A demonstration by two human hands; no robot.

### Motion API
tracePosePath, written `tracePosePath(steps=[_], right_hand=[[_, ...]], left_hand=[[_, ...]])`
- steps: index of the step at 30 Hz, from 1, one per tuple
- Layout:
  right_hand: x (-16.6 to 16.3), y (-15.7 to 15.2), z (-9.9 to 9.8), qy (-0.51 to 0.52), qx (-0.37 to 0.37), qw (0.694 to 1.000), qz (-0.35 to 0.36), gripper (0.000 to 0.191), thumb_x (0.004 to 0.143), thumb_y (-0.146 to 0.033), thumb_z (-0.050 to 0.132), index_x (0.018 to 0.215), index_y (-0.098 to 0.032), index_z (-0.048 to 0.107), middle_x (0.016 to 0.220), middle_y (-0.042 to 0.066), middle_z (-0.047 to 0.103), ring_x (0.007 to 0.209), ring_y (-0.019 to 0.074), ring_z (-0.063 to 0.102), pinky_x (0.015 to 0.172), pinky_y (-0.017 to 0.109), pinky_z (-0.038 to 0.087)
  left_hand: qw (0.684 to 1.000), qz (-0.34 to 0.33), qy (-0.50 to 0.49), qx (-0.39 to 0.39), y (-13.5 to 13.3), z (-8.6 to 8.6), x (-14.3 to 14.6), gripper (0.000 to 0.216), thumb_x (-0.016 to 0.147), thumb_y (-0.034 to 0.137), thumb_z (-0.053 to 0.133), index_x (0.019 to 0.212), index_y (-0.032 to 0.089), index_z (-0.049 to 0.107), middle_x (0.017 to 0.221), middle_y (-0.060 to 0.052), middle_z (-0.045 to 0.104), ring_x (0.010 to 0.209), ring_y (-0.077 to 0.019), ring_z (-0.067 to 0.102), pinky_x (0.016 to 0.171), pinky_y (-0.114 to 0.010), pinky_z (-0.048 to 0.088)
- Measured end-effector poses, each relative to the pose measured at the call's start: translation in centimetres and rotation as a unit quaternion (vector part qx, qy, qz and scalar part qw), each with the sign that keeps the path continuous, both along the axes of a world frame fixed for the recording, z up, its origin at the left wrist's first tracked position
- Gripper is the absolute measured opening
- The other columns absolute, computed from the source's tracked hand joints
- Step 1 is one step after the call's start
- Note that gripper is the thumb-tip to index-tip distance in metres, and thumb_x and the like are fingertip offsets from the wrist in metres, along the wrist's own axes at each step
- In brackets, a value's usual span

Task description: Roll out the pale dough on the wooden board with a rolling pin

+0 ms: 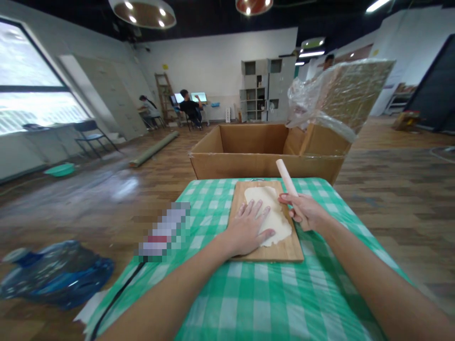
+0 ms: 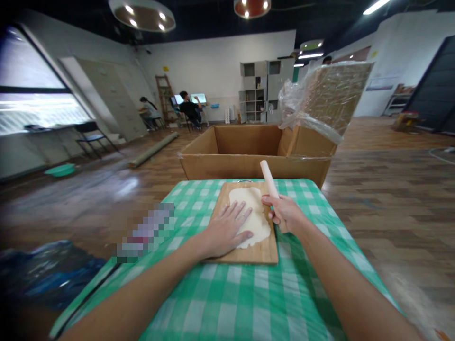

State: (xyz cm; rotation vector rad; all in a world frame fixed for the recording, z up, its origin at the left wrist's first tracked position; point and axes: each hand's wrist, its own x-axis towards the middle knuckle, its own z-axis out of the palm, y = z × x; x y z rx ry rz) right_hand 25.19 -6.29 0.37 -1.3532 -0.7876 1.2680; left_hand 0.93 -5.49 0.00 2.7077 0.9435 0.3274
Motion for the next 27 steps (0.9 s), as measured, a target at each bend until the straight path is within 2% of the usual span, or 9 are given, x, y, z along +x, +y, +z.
tracePosePath(steps=[2, 7, 12, 17, 23, 27], right_hand=[[0.2, 0.1, -0.3, 0.016, -0.007, 1.000, 0.008, 0.016, 0.087, -0.023, 0.078, 0.097, -0.017, 0.068, 0.089, 0.003, 0.072, 0.043, 0.0056, 0.051, 0.025, 0.017, 0.028], [0.5, 0.1, -0.2, 0.051, -0.024, 0.998, 0.028, 0.010, 0.094, -0.025, 0.072, 0.096, -0.017, 0.066, 0.092, 0.003, 0.072, 0.045, 0.0048, 0.049, 0.028, 0.016, 0.032], [0.7, 0.1, -0.1, 0.095, -0.025, 0.994, 0.036, 0.005, 0.099, -0.021, 0.062, 0.102, -0.017, 0.064, 0.093, 0.004, 0.072, 0.043, 0.0039, 0.044, 0.029, 0.014, 0.030], [0.6, 0.0, -0.2, 0.070, -0.026, 0.997, 0.026, 0.005, 0.098, -0.021, 0.065, 0.098, -0.016, 0.064, 0.089, 0.003, 0.071, 0.044, 0.0042, 0.046, 0.029, 0.014, 0.031], [0.1, -0.2, 0.3, 0.075, -0.040, 0.995, 0.046, 0.008, 0.099, -0.020, 0.064, 0.095, -0.013, 0.065, 0.088, 0.004, 0.072, 0.040, 0.0026, 0.043, 0.029, 0.015, 0.029], [-0.5, -0.4, 0.7, 0.054, -0.039, 0.997, 0.029, 0.005, 0.098, -0.020, 0.065, 0.099, -0.014, 0.065, 0.093, 0.006, 0.075, 0.041, 0.0036, 0.046, 0.028, 0.016, 0.029]], left_hand=[[1.000, -0.002, -0.002, -0.005, -0.2, 0.2, -0.1, 0.071, 0.103, 0.061, 0.044, 0.160, 0.019, 0.044, 0.172, -0.016, 0.030, 0.161, -0.0386, 0.019, 0.129, -0.054, 0.010], [1.000, -0.001, -0.016, -0.011, -0.5, 0.7, -0.6, 0.067, 0.103, 0.059, 0.048, 0.159, 0.024, 0.046, 0.171, -0.013, 0.035, 0.160, -0.0376, 0.024, 0.129, -0.052, 0.014], [1.000, 0.002, 0.008, -0.002, -0.4, 0.8, -1.4, 0.067, 0.104, 0.060, 0.046, 0.160, 0.025, 0.045, 0.171, -0.013, 0.034, 0.160, -0.0384, 0.024, 0.129, -0.054, 0.015], [0.999, 0.003, 0.038, 0.026, -0.3, 0.9, -1.6, 0.069, 0.104, 0.062, 0.045, 0.161, 0.024, 0.043, 0.171, -0.016, 0.032, 0.159, -0.0395, 0.025, 0.128, -0.057, 0.020], [0.996, 0.038, -0.008, 0.076, 0.0, 0.0, -1.2, 0.053, 0.107, 0.052, 0.042, 0.146, 0.018, 0.056, 0.158, -0.016, 0.049, 0.150, -0.0311, 0.042, 0.127, -0.049, 0.030], [0.994, 0.075, -0.007, 0.080, 0.5, -0.7, -1.3, 0.055, 0.105, 0.052, 0.048, 0.149, 0.019, 0.053, 0.161, -0.017, 0.046, 0.150, -0.0326, 0.042, 0.125, -0.050, 0.033]])
